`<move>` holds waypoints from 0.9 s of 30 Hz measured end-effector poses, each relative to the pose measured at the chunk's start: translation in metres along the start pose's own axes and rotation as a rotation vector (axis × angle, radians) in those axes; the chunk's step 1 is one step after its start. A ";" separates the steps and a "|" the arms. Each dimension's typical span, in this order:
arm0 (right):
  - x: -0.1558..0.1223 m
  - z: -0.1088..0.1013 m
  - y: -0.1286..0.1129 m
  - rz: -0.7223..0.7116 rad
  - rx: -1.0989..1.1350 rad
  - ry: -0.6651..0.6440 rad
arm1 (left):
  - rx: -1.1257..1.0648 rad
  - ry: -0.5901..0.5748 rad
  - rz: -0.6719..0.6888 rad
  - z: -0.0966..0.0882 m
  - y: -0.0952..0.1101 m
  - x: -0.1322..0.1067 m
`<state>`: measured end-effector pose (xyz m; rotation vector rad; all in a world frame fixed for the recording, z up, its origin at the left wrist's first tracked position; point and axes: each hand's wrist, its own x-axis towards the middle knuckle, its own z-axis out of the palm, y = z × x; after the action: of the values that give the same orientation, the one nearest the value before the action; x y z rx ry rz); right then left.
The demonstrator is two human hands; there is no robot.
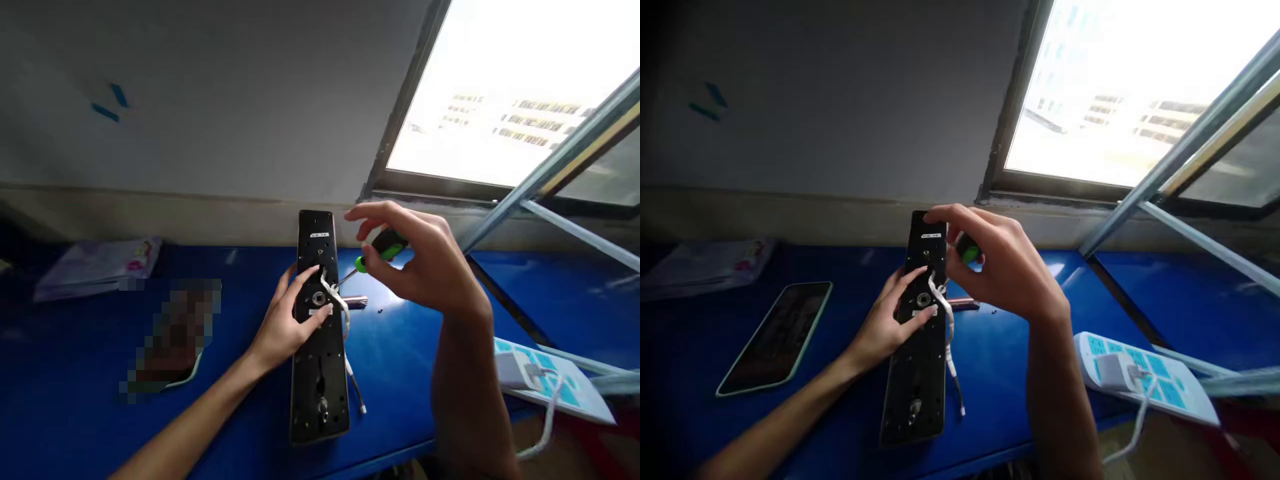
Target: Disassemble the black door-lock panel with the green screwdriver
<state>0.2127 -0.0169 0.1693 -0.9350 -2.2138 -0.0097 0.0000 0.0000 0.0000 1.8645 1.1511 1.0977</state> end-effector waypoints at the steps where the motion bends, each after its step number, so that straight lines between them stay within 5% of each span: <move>1: 0.000 0.000 -0.001 0.006 -0.017 0.007 | -0.003 0.000 -0.003 0.000 0.000 0.000; 8: 0.003 0.003 0.002 0.049 -0.065 0.079 | -0.017 0.001 -0.008 0.000 0.000 -0.001; 27: 0.003 0.002 -0.001 0.005 -0.030 0.022 | 0.017 -0.014 -0.031 -0.001 0.001 -0.001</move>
<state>0.2098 -0.0156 0.1700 -0.9522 -2.1968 -0.0501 -0.0011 -0.0012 0.0010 1.8586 1.1808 1.0588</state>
